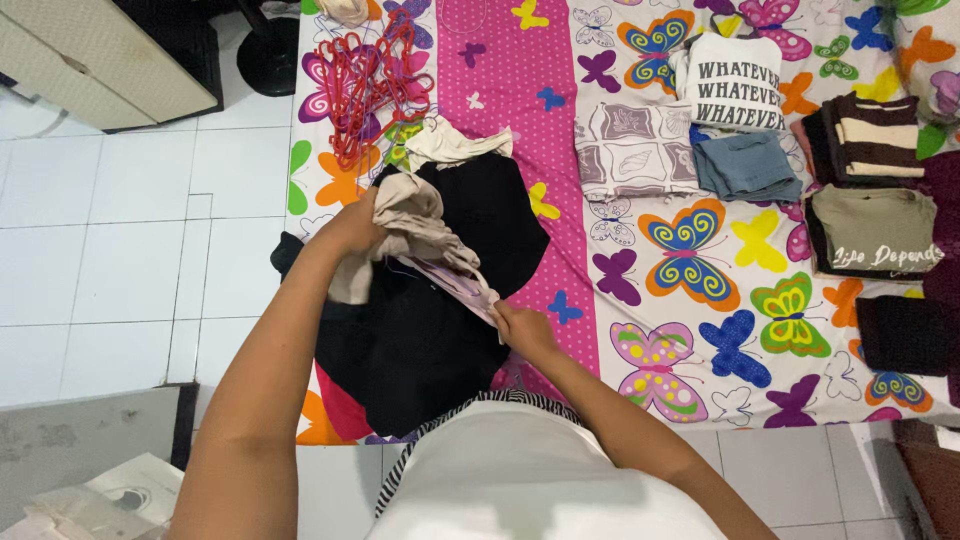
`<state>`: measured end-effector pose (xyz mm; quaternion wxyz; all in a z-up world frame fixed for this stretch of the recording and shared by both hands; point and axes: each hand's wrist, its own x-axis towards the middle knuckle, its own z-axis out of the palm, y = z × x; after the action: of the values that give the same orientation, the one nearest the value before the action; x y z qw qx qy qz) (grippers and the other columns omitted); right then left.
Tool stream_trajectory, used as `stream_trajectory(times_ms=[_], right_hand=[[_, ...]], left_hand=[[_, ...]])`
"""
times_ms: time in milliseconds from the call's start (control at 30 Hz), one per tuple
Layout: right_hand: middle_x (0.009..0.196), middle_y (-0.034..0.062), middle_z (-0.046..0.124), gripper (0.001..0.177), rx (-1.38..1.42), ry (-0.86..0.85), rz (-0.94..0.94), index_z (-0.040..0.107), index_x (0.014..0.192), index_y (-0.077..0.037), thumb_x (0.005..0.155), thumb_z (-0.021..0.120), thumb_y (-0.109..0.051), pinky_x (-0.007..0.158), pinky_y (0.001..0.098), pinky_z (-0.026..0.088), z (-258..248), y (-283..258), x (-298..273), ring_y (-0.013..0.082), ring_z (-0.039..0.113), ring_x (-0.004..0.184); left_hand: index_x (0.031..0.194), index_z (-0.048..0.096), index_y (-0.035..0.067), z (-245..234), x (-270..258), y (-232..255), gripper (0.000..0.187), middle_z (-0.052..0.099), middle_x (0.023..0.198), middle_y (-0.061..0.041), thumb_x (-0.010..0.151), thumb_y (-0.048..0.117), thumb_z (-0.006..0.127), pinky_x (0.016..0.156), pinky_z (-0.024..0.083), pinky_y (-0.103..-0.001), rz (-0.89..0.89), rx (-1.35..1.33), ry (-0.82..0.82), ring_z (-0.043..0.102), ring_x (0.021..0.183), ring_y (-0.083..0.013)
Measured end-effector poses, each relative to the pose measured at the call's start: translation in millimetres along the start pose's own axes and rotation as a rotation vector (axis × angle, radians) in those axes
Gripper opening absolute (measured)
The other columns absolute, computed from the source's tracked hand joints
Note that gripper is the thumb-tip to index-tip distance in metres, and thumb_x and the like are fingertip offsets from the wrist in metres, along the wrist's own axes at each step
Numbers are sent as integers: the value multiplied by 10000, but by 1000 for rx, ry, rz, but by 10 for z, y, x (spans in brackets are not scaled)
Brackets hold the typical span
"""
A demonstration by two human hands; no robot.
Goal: The person folds a striped t-shirt and a beige t-shirt on a bed with a butterfly-patterned sheet. They smooth each garment, fold the sides and bottom, then place the folded shirts into a neat stack. The person then picks up another item from a pile of clothes.
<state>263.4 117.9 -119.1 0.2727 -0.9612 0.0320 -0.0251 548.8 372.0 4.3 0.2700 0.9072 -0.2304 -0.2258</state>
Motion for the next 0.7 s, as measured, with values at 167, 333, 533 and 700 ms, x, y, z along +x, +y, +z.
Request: stream_trajectory(times_ms=[167, 333, 533, 700], right_hand=[[650, 142, 679, 223, 19, 13, -3, 691, 981, -158, 994, 572, -346, 527, 513, 507, 29, 22, 3, 373, 670, 591], [625, 103, 684, 249, 32, -62, -6, 662, 973, -124, 1036, 529, -325, 540, 509, 508, -9, -126, 58, 355, 678, 586], [616, 148, 658, 240, -24, -18, 29, 663, 981, -135, 1007, 544, -341, 504, 526, 491, -23, -202, 120, 393, 649, 551], [640, 146, 661, 224, -16, -1, -3, 643, 947, -131, 1007, 553, -327, 511, 532, 490, 22, -101, 64, 394, 650, 575]], left_hand=[[1312, 541, 112, -41, -168, 246, 694, 713, 1216, -190, 716, 299, 845, 954, 531, -428, -103, 57, -162, 676, 1144, -356], [1431, 539, 188, 10, -249, 436, 735, 707, 1252, -173, 778, 352, 834, 954, 522, -450, -139, 86, 78, 659, 1158, -378], [1410, 490, 197, 115, -242, 248, 871, 691, 1232, -153, 646, 278, 900, 951, 508, -413, 18, -121, -44, 655, 1142, -340], [1393, 535, 122, 138, -148, 62, 655, 700, 1223, -198, 778, 206, 746, 954, 526, -447, -87, -156, 240, 671, 1144, -376]])
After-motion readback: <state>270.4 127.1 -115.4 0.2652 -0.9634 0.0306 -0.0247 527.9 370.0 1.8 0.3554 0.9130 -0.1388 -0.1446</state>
